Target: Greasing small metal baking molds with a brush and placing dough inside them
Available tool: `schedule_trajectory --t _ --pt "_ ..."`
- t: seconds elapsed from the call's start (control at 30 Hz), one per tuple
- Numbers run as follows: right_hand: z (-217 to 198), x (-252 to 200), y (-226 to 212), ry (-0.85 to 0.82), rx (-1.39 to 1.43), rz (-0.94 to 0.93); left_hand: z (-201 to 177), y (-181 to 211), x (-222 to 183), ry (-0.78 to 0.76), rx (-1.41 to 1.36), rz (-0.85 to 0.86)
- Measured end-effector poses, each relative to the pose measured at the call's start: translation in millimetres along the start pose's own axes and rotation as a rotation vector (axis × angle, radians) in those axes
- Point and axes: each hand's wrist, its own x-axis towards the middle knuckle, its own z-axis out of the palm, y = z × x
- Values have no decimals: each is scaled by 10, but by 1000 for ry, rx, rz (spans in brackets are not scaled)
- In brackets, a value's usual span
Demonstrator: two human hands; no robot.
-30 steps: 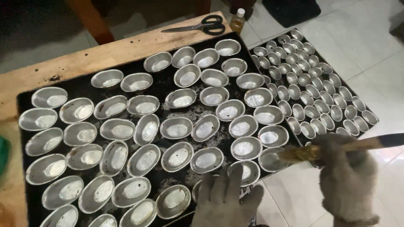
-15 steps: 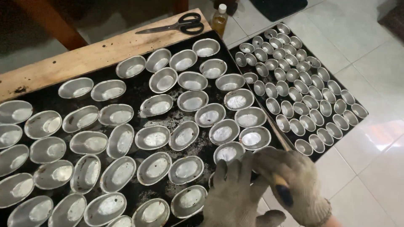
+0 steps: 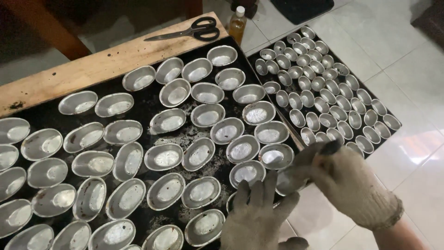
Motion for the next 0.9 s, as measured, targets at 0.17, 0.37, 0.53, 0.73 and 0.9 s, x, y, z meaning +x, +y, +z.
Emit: schedule_trajectory --t 0.17,0.37,0.53,0.73,0.9 --pt "31 75 -43 568 484 153 -46 26 -1 122 -68 -42" --pt "246 192 -235 603 565 262 -188 -97 242 -99 -193 -200" --pt "400 205 -70 435 147 284 -124 -204 355 -179 -162 -183" --pt "582 185 497 459 -309 -635 -117 -176 333 -191 -279 -195" --pt "387 383 547 243 -285 -1058 -207 -170 442 -413 -240 -210"
